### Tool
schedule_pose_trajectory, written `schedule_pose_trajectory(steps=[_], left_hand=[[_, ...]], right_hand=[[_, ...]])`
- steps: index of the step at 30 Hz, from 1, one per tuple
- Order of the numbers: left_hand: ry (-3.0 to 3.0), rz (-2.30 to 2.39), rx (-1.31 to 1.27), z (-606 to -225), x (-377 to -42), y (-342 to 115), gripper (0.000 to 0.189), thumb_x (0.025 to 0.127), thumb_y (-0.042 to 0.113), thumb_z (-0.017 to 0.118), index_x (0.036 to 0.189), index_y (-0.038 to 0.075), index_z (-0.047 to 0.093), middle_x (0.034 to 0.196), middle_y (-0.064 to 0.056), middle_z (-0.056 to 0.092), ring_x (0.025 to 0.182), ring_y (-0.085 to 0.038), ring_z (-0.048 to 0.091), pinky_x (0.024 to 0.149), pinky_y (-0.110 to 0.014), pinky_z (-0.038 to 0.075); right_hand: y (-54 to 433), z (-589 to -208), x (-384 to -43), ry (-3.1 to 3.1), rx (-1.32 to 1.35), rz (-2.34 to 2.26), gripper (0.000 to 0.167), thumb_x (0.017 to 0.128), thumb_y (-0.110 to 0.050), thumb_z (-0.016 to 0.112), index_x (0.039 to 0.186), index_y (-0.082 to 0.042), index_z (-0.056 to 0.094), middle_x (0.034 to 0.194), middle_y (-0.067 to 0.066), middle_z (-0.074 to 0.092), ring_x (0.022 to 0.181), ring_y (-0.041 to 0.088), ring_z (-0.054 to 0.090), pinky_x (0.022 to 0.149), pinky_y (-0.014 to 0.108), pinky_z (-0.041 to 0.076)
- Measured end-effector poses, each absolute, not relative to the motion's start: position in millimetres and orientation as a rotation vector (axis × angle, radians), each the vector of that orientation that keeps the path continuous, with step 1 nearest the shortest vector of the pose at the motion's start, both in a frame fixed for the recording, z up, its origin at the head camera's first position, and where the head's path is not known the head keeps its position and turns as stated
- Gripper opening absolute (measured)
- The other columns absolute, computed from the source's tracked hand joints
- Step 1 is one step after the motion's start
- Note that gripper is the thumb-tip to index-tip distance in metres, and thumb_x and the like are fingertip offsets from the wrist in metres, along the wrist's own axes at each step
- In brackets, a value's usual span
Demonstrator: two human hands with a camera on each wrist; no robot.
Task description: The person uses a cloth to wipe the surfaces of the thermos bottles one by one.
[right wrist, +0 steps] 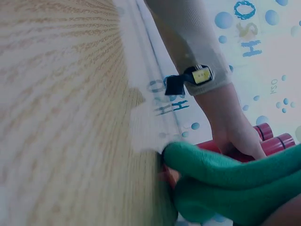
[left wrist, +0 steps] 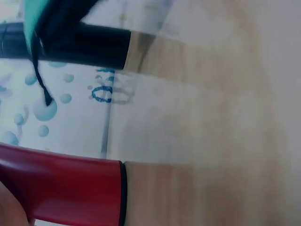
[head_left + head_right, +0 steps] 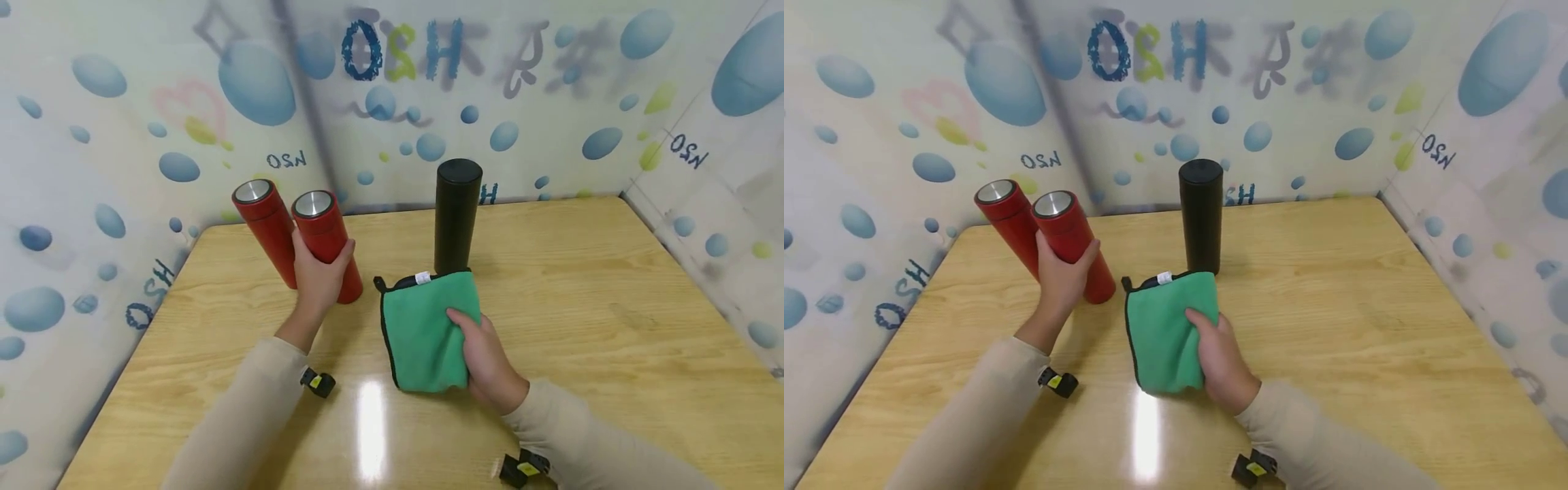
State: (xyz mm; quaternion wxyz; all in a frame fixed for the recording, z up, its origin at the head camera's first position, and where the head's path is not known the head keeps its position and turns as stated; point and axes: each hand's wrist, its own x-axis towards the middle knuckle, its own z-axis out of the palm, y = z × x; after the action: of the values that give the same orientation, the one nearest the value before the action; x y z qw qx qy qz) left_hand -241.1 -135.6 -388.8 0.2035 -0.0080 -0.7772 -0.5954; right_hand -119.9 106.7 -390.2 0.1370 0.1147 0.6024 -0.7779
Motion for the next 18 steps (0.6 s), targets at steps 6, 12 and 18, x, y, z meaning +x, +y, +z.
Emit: schedule_pose_trajectory(steps=[6, 12, 18], left_hand=[[-2.137, -1.692, -0.149, -390.2, -210.3, -127.6, 0.065, 0.085, 0.024, 0.078, 0.136, 0.015, 0.039, 0.125, -0.001, 0.059, 0.115, -0.017, 0.056, 0.098, -0.045, 0.05], [-2.126, -1.722, -0.292, -389.5, -183.8, -110.6, 0.068, 0.081, 0.016, 0.08, 0.137, 0.013, 0.041, 0.123, -0.002, 0.06, 0.111, -0.018, 0.058, 0.096, -0.046, 0.051], [-2.222, -1.724, -0.428, -388.6, -158.8, -87.6, 0.073, 0.08, 0.015, 0.081, 0.14, 0.017, 0.04, 0.128, 0.0, 0.059, 0.116, -0.018, 0.058, 0.094, -0.046, 0.055]], right_hand=[[106.3, -387.8, -119.6, 1.78, 0.341, -2.364, 0.036, 0.106, -0.031, 0.042, 0.134, -0.008, 0.04, 0.12, 0.002, 0.052, 0.11, 0.014, 0.055, 0.098, 0.028, 0.047], [110.0, -386.8, -121.8, 1.894, 0.302, -2.397, 0.035, 0.107, -0.034, 0.04, 0.131, -0.01, 0.044, 0.117, 0.0, 0.054, 0.108, 0.011, 0.057, 0.096, 0.024, 0.049], [109.7, -386.3, -117.4, 1.962, 0.241, -2.356, 0.037, 0.107, -0.035, 0.039, 0.133, -0.008, 0.045, 0.12, 0.003, 0.055, 0.11, 0.011, 0.058, 0.095, 0.025, 0.049]])
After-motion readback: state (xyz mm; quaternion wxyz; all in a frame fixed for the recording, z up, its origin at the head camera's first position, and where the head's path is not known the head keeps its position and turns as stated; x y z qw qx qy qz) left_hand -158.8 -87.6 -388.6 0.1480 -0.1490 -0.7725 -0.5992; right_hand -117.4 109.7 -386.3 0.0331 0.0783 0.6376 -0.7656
